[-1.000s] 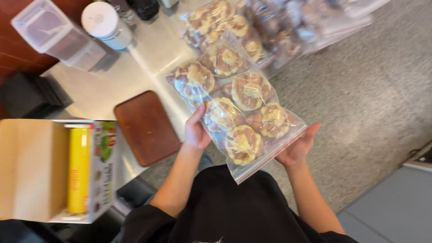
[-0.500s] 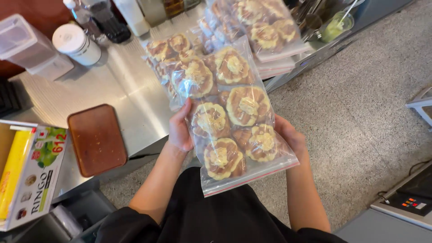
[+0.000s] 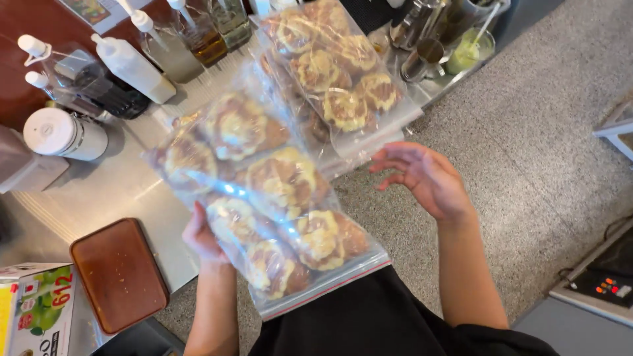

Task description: Wrapping a pastry with cling film and sorting several bags of cinnamon rolls and pastries on a counter.

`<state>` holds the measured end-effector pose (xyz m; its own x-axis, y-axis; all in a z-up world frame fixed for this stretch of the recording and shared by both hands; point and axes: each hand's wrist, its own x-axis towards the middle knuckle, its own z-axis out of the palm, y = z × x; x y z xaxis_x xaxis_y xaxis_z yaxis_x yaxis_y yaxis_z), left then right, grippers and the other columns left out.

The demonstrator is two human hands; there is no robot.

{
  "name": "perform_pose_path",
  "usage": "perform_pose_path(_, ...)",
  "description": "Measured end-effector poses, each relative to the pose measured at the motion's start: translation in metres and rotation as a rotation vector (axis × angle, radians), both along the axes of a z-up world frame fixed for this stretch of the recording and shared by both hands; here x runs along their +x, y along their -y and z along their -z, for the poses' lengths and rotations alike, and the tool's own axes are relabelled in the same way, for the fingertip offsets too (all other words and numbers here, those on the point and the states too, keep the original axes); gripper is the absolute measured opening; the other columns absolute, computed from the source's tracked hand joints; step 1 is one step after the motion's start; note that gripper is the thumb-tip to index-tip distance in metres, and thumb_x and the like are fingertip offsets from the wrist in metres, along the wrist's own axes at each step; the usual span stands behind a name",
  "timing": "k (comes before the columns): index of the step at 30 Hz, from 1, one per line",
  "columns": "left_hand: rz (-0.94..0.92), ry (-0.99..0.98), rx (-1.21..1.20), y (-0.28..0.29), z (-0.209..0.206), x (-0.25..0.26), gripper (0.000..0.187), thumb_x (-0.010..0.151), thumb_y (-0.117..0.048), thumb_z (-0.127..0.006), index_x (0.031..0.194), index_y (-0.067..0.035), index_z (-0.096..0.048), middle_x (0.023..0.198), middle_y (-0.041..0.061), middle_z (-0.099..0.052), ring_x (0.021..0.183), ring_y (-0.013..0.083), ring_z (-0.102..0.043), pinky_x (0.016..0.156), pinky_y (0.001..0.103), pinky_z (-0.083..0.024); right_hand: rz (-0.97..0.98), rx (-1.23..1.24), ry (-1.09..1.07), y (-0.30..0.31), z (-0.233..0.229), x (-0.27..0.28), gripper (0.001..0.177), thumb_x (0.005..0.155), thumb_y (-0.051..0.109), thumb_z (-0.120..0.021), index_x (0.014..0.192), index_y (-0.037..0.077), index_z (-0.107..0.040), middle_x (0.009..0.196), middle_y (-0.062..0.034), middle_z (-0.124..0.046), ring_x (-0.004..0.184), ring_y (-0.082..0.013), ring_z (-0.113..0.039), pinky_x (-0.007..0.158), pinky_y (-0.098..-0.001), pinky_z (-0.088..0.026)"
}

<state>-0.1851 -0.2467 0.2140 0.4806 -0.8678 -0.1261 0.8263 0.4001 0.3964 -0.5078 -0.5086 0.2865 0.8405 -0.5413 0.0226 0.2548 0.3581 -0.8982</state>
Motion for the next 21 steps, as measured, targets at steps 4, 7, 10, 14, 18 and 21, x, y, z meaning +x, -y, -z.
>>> perform_pose_path(4, -0.117, -0.059, -0.028, 0.009, 0.011, -0.007, 0.059, 0.107, -0.037, -0.055, 0.154, -0.002, -0.046, 0.149, 0.020, -0.056, 0.132, 0.0402, -0.058, 0.112, 0.057, -0.046, -0.143, 0.049, -0.011, 0.016, -0.001, 0.022, 0.066, 0.110, 0.049, -0.051, 0.148, -0.005, -0.048, 0.142, -0.0266, -0.060, 0.130, -0.0410, -0.061, 0.098, -0.0524, -0.056)
perform_pose_path(7, -0.183, -0.105, -0.036, 0.031, 0.001, -0.026, 0.060, 0.107, -0.037, -0.054, 0.155, -0.002, -0.045, 0.150, 0.020, -0.056, 0.131, 0.0390, -0.059, 0.111, 0.054, -0.048, -0.379, 0.144, -0.039, 0.028, 0.013, 0.039, 0.083, 0.104, 0.058, -0.054, 0.159, -0.002, -0.040, 0.147, -0.0253, -0.055, 0.132, -0.0376, -0.057, 0.103, -0.0492, -0.053)
perform_pose_path(10, -0.179, -0.137, -0.051, 0.044, -0.007, -0.063, 0.058, 0.107, -0.035, -0.053, 0.155, -0.003, -0.045, 0.149, 0.020, -0.056, 0.130, 0.0371, -0.061, 0.108, 0.051, -0.051, -0.535, 0.344, -0.030, 0.037, 0.012, 0.039, 0.099, 0.098, 0.065, -0.059, 0.164, -0.002, -0.030, 0.154, -0.0256, -0.047, 0.136, -0.0363, -0.051, 0.107, -0.0483, -0.049)
perform_pose_path(14, -0.164, -0.068, 0.061, 0.075, -0.020, -0.115, 0.057, 0.106, -0.032, -0.053, 0.155, -0.005, -0.046, 0.145, 0.017, -0.059, 0.123, 0.0323, -0.064, 0.097, 0.045, -0.055, -0.586, 0.320, -0.026, 0.066, -0.014, 0.013, 0.113, 0.089, 0.064, -0.070, 0.161, -0.006, -0.020, 0.161, -0.0244, -0.037, 0.148, -0.0345, -0.041, 0.119, -0.0483, -0.038)
perform_pose_path(18, -0.074, -0.164, 0.081, 0.091, -0.016, -0.164, 0.052, 0.105, -0.029, -0.052, 0.148, -0.001, -0.048, 0.127, 0.020, -0.067, 0.094, 0.0265, -0.073, 0.063, 0.032, -0.059, -0.582, 0.234, -0.108, 0.096, 0.004, -0.035, 0.117, 0.083, 0.052, -0.081, 0.161, -0.008, -0.018, 0.161, -0.0223, -0.037, 0.149, -0.0320, -0.039, 0.123, -0.0459, -0.034)
perform_pose_path(21, -0.059, -0.177, 0.087, 0.098, -0.008, -0.201, 0.048, 0.107, -0.029, -0.053, 0.144, 0.002, -0.050, 0.115, 0.022, -0.070, 0.073, 0.0229, -0.074, 0.038, 0.026, -0.050, -0.583, 0.170, -0.185, 0.116, 0.027, -0.062, 0.116, 0.080, 0.042, -0.087, 0.162, -0.008, -0.021, 0.158, -0.0204, -0.044, 0.145, -0.0292, -0.045, 0.120, -0.0434, -0.038)
